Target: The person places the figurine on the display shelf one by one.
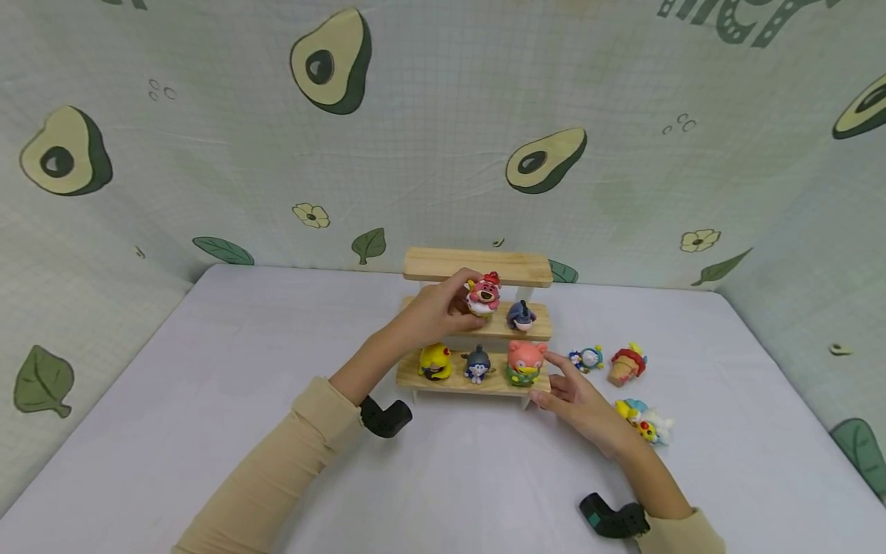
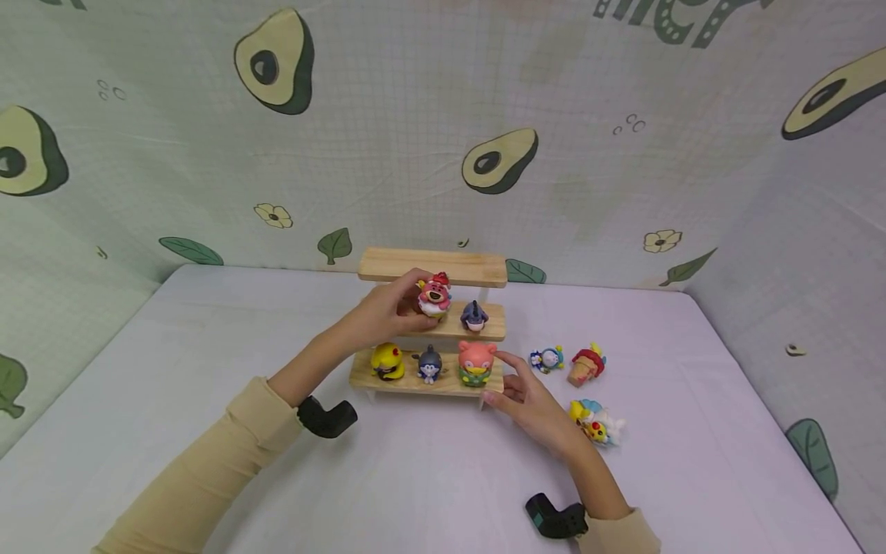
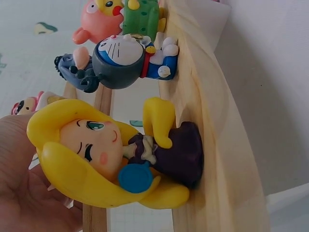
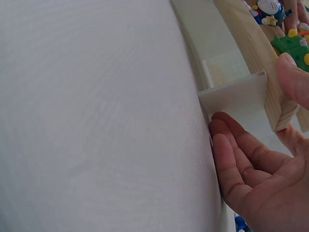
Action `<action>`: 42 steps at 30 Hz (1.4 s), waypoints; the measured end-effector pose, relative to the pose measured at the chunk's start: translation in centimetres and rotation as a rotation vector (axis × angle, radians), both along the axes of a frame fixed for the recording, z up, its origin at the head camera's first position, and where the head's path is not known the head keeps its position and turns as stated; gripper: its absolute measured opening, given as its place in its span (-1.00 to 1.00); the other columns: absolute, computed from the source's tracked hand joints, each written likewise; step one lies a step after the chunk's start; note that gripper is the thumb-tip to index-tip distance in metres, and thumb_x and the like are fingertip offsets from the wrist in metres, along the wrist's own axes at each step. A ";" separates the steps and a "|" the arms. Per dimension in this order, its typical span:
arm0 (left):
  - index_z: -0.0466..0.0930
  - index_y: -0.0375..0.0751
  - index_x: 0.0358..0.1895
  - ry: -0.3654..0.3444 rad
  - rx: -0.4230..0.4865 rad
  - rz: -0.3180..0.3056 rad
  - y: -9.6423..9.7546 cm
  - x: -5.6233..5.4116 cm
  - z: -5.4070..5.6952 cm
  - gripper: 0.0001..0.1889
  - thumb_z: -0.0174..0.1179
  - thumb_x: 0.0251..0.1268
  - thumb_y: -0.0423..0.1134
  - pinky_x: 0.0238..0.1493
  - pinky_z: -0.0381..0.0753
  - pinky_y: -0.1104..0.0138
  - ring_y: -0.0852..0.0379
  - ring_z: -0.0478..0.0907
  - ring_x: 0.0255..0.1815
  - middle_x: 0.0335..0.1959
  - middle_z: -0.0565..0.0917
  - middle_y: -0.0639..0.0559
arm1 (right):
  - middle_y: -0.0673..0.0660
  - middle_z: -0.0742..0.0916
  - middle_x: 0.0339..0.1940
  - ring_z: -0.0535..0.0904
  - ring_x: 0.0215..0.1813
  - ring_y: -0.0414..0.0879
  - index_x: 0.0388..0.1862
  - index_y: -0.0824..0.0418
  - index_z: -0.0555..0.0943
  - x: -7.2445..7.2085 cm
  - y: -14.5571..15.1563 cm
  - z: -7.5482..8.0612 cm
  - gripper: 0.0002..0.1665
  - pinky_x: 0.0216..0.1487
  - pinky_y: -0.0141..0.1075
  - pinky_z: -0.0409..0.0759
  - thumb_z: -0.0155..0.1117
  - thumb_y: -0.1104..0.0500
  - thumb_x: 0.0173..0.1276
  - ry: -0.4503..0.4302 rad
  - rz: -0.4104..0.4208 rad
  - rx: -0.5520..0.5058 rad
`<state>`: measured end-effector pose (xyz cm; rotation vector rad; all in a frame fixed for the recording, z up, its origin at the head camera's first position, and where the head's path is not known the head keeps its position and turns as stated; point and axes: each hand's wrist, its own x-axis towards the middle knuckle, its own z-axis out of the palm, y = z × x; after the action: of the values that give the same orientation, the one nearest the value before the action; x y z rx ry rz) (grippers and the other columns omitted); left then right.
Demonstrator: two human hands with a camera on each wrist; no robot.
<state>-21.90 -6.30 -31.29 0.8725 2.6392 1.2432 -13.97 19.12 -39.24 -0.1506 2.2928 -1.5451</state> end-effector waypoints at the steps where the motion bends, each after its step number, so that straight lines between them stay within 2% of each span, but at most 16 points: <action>1: 0.29 -0.02 0.18 0.000 0.001 0.001 0.0 0.0 0.0 -0.48 0.28 0.16 -0.23 -0.25 0.56 0.43 0.15 0.58 -0.24 -0.19 0.64 -0.04 | 0.36 0.49 0.19 0.47 0.11 0.03 0.46 0.08 -0.05 0.0 0.0 0.0 -0.16 0.08 -0.18 0.47 0.16 0.03 0.35 0.000 0.001 0.000; 7: 0.26 -0.04 0.22 -0.039 0.013 0.000 -0.2 -0.1 0.1 -0.43 0.29 0.15 -0.21 -0.21 0.57 0.41 0.14 0.57 -0.21 -0.14 0.62 -0.05 | 0.36 0.49 0.19 0.47 0.09 0.02 0.46 0.09 -0.05 0.0 0.0 0.0 -0.16 0.07 -0.19 0.46 0.16 0.04 0.35 -0.003 0.003 -0.008; 13: 0.26 -0.09 0.24 -0.116 0.060 0.014 -1.3 -0.1 -0.2 -0.43 0.26 0.18 -0.17 0.01 0.55 0.35 0.11 0.54 0.01 0.01 0.57 -0.03 | 0.35 0.49 0.19 0.48 0.10 0.02 0.45 0.09 -0.04 0.0 0.0 0.0 -0.16 0.07 -0.18 0.46 0.16 0.03 0.35 -0.004 0.003 -0.006; 18: 0.35 -0.17 0.18 -0.131 0.220 0.040 -2.7 0.9 -0.6 -0.54 0.21 0.23 -0.25 0.09 0.52 0.30 0.06 0.52 0.08 0.06 0.54 -0.09 | 0.36 0.49 0.20 0.47 0.11 0.03 0.45 0.09 -0.04 0.0 0.0 0.0 -0.17 0.08 -0.16 0.46 0.16 0.03 0.35 -0.005 0.005 -0.008; 23: 0.41 -0.26 0.10 -0.070 0.398 0.095 -4.2 2.5 -1.0 -0.65 0.17 0.25 -0.35 0.10 0.50 0.36 -0.02 0.51 0.09 0.05 0.53 -0.16 | 0.36 0.49 0.20 0.48 0.12 0.03 0.45 0.10 -0.04 0.0 0.0 0.0 -0.16 0.09 -0.16 0.45 0.16 0.04 0.35 0.000 0.008 -0.012; 26: 0.45 -0.29 0.02 -0.045 0.464 0.157 -5.0 3.5 -1.3 -0.72 0.17 0.25 -0.37 0.06 0.51 0.45 -0.02 0.51 0.08 0.01 0.55 -0.16 | 0.36 0.49 0.20 0.48 0.11 0.03 0.45 0.10 -0.04 0.0 0.0 0.1 -0.17 0.10 -0.15 0.45 0.16 0.04 0.35 0.003 0.010 -0.010; 30: 0.49 -0.31 -0.07 -0.050 0.491 0.245 -6.1 4.6 -1.8 -0.77 0.18 0.24 -0.35 -0.03 0.53 0.50 0.07 0.52 0.00 -0.06 0.58 -0.14 | 0.37 0.50 0.19 0.48 0.13 0.04 0.45 0.11 -0.05 0.0 0.0 0.1 -0.17 0.12 -0.13 0.45 0.15 0.04 0.36 0.005 0.011 -0.006; 35: 0.51 -0.30 -0.09 -0.059 0.460 0.308 -7.1 5.6 -3.0 -0.79 0.19 0.23 -0.36 -0.08 0.51 0.53 0.10 0.49 -0.06 -0.09 0.59 -0.13 | 0.38 0.49 0.20 0.48 0.14 0.05 0.45 0.10 -0.05 0.1 0.1 0.1 -0.18 0.12 -0.11 0.45 0.14 0.04 0.36 0.007 0.014 -0.007; 39: 0.54 -0.27 -0.09 -0.085 0.417 0.340 -7.7 6.2 -4.2 -0.79 0.20 0.22 -0.34 -0.07 0.48 0.51 -0.01 0.46 -0.02 -0.08 0.59 -0.11 | 0.37 0.49 0.20 0.48 0.14 0.05 0.45 0.10 -0.05 0.1 0.1 0.0 -0.17 0.12 -0.12 0.45 0.15 0.04 0.36 0.005 0.012 -0.005; 42: 0.55 -0.27 -0.07 -0.112 0.406 0.334 -8.1 6.5 -5.1 -0.77 0.21 0.21 -0.32 -0.01 0.48 0.48 -0.11 0.45 0.01 -0.05 0.58 -0.11 | 0.37 0.49 0.19 0.49 0.13 0.05 0.45 0.10 -0.05 0.0 0.0 0.0 -0.17 0.11 -0.13 0.46 0.15 0.04 0.36 0.006 0.013 -0.005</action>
<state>-15.43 -14.39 -36.42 0.3857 2.5543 1.8919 -13.93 19.14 -39.23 -0.1710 2.2882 -1.5464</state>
